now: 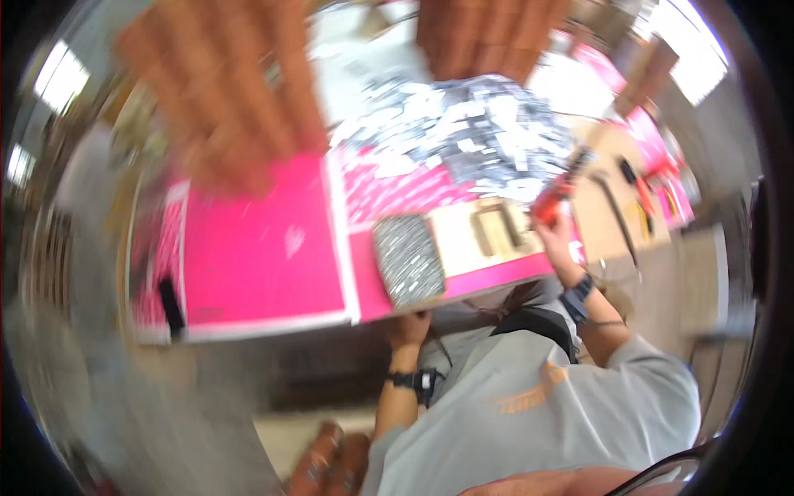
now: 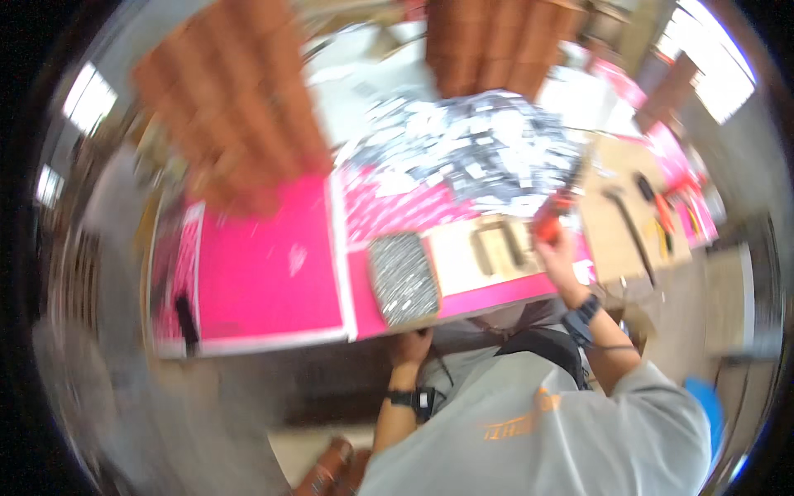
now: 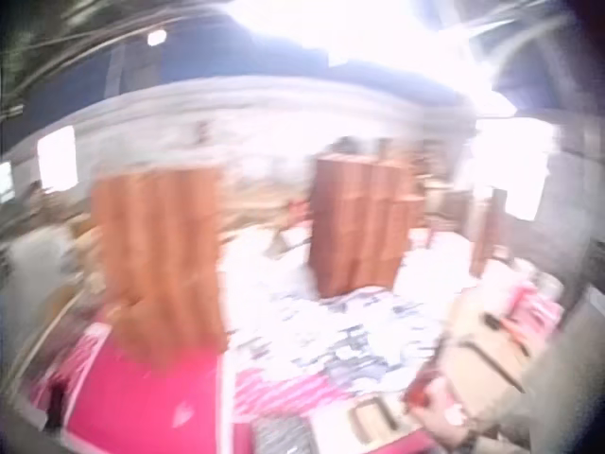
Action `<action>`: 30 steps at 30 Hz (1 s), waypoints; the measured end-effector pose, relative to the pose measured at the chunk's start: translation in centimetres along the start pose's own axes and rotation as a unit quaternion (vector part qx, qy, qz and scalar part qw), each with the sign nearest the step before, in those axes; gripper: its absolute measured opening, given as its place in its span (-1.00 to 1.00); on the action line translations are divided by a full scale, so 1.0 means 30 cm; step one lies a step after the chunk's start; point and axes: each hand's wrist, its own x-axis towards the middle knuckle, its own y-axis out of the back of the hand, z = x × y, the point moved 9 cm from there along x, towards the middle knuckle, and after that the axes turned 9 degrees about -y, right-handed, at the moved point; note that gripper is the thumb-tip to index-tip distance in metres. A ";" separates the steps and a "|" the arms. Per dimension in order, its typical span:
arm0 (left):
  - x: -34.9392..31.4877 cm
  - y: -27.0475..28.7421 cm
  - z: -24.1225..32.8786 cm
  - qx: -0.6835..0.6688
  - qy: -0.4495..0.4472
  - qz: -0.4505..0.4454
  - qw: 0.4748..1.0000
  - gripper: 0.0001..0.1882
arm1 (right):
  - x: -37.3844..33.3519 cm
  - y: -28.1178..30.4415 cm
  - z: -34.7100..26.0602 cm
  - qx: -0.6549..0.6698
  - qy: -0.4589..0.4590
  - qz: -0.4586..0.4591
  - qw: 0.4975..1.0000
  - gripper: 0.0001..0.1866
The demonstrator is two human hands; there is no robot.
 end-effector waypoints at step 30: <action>-0.100 -0.150 0.236 0.249 -0.034 -0.180 0.951 -0.33 | -0.350 0.262 -0.074 0.052 0.026 -0.106 0.993 -0.57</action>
